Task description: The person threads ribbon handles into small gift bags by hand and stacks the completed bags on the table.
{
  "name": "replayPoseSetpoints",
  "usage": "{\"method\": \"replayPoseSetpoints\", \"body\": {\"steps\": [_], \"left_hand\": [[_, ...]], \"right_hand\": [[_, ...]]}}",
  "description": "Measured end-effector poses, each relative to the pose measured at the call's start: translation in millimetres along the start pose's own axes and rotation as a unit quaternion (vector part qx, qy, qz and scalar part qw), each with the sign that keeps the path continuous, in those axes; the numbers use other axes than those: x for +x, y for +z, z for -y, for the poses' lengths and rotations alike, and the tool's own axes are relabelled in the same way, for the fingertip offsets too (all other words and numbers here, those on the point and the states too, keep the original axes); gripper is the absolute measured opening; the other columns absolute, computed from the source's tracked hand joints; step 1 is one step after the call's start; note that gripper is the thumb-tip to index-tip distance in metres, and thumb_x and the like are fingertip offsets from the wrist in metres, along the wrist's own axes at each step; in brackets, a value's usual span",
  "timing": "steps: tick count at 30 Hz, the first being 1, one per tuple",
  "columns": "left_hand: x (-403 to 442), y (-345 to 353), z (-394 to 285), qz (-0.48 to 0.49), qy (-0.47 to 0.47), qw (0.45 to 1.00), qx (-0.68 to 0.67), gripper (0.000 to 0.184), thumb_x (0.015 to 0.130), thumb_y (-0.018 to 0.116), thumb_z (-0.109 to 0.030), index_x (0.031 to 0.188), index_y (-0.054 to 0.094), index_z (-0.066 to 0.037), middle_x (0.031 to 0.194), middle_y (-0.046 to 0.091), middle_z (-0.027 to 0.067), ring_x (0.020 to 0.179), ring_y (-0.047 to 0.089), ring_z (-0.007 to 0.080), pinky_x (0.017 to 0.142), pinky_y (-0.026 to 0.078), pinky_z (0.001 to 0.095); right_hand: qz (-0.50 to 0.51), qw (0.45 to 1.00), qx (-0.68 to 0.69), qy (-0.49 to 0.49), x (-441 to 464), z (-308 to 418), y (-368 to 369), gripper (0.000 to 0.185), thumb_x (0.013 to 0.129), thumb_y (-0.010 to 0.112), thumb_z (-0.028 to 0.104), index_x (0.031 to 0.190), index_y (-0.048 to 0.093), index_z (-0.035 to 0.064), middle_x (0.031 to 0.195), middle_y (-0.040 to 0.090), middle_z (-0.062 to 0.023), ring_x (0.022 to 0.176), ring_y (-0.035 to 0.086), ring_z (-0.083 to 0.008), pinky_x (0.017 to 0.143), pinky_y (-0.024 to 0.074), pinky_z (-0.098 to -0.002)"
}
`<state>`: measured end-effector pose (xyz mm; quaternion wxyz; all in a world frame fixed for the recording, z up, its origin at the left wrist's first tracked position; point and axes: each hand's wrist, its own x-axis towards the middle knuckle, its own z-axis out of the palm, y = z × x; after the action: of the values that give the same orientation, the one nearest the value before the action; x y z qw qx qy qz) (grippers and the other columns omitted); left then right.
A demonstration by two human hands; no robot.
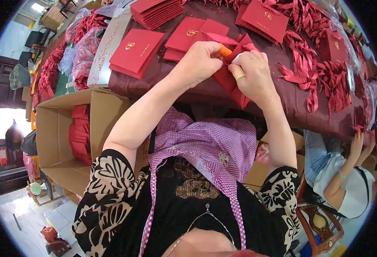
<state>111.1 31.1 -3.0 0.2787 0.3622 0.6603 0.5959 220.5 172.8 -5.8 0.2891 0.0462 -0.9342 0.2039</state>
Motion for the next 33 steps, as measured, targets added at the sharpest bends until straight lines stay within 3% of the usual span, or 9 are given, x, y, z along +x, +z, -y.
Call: {"method": "replayPoseSetpoints", "body": {"steps": [4, 9, 11, 15, 19, 24, 27, 29, 33], "left_hand": [[-3, 4, -10, -0.006, 0.002, 0.991, 0.135, 0.029, 0.075, 0.051, 0.005, 0.101, 0.063, 0.004, 0.089, 0.065, 0.0057, 0.077, 0.056, 0.0081, 0.068, 0.047, 0.0245], [-2, 18, -6, -0.12, 0.19, 0.926, 0.303, 0.022, 0.075, 0.051, 0.002, 0.093, 0.063, 0.003, 0.081, 0.06, 0.0134, 0.071, 0.06, 0.0184, 0.064, 0.047, 0.029], [-3, 19, -4, -0.126, 0.19, 0.924, 0.307, 0.021, 0.075, 0.052, 0.002, 0.093, 0.063, 0.004, 0.08, 0.06, 0.0135, 0.069, 0.06, 0.0241, 0.063, 0.047, 0.0295], [-6, 21, -6, -0.116, 0.172, 0.947, 0.246, 0.023, 0.074, 0.052, 0.003, 0.094, 0.063, 0.003, 0.079, 0.059, 0.0117, 0.068, 0.058, 0.0176, 0.062, 0.046, 0.0293], [-4, 16, -12, -0.073, 0.139, 0.957, 0.242, 0.023, 0.076, 0.054, 0.003, 0.097, 0.063, 0.004, 0.078, 0.06, 0.0062, 0.07, 0.056, 0.0094, 0.063, 0.046, 0.0258], [1, 2, -8, 0.03, 0.024, 0.999, 0.01, 0.021, 0.083, 0.055, 0.001, 0.102, 0.06, 0.007, 0.085, 0.059, -0.0002, 0.077, 0.056, 0.0068, 0.073, 0.046, 0.0202], [3, 3, 0, 0.013, 0.065, 0.992, 0.107, 0.02, 0.082, 0.055, 0.0, 0.1, 0.061, 0.005, 0.089, 0.06, 0.0032, 0.082, 0.058, 0.0109, 0.076, 0.046, 0.0234], [5, 3, 7, 0.013, 0.218, 0.944, 0.247, 0.017, 0.079, 0.056, 0.0, 0.095, 0.059, 0.005, 0.09, 0.059, 0.0074, 0.085, 0.059, 0.0176, 0.076, 0.047, 0.0275], [6, 5, 12, 0.049, 0.192, 0.936, 0.29, 0.014, 0.078, 0.054, -0.002, 0.091, 0.057, 0.004, 0.085, 0.053, 0.0124, 0.083, 0.057, 0.0256, 0.075, 0.046, 0.0317]], "right_hand": [[0.005, 0.992, -0.115, -0.042, 5, 12, -3, 0.009, 0.075, 0.06, 0.012, 0.071, 0.056, 0.0055, 0.073, 0.057, -0.0089, 0.078, 0.053, -0.0263, 0.075, 0.0366, -0.0379], [0.0, 0.965, -0.249, -0.081, 2, 20, 8, 0.008, 0.075, 0.056, 0.012, 0.071, 0.055, 0.005, 0.072, 0.057, -0.0098, 0.075, 0.053, -0.0264, 0.073, 0.037, -0.0389], [-0.032, 0.995, -0.097, 0.005, 0, 7, 12, 0.011, 0.076, 0.056, 0.012, 0.069, 0.055, 0.0029, 0.07, 0.058, -0.0133, 0.072, 0.055, -0.0304, 0.071, 0.0384, -0.0417], [0.008, 0.963, 0.175, 0.207, 2, 6, 11, 0.015, 0.076, 0.059, 0.011, 0.067, 0.054, 0.0008, 0.07, 0.059, -0.0183, 0.074, 0.056, -0.0367, 0.066, 0.0389, -0.0469], [-0.064, 0.997, -0.016, 0.038, -6, 1, 13, 0.012, 0.076, 0.064, 0.012, 0.072, 0.058, 0.0031, 0.072, 0.06, -0.0129, 0.074, 0.056, -0.0305, 0.069, 0.0387, -0.0406], [-0.052, 0.994, 0.06, 0.069, -12, -12, 0, 0.012, 0.077, 0.066, 0.016, 0.076, 0.06, 0.0053, 0.073, 0.061, -0.0097, 0.075, 0.056, -0.0286, 0.071, 0.0385, -0.0387], [-0.034, 0.994, 0.071, 0.069, -14, -13, -2, 0.012, 0.078, 0.066, 0.017, 0.077, 0.061, 0.006, 0.074, 0.061, -0.0092, 0.076, 0.056, -0.0284, 0.072, 0.0387, -0.0381], [-0.043, 0.992, 0.086, 0.076, -17, -11, 0, 0.012, 0.078, 0.066, 0.016, 0.077, 0.06, 0.0058, 0.073, 0.061, -0.0088, 0.076, 0.056, -0.0277, 0.072, 0.0389, -0.0373], [-0.054, 0.993, 0.085, 0.065, -15, -3, -6, 0.012, 0.077, 0.067, 0.017, 0.076, 0.061, 0.0062, 0.073, 0.061, -0.0083, 0.075, 0.056, -0.0274, 0.072, 0.0391, -0.0375]]}}
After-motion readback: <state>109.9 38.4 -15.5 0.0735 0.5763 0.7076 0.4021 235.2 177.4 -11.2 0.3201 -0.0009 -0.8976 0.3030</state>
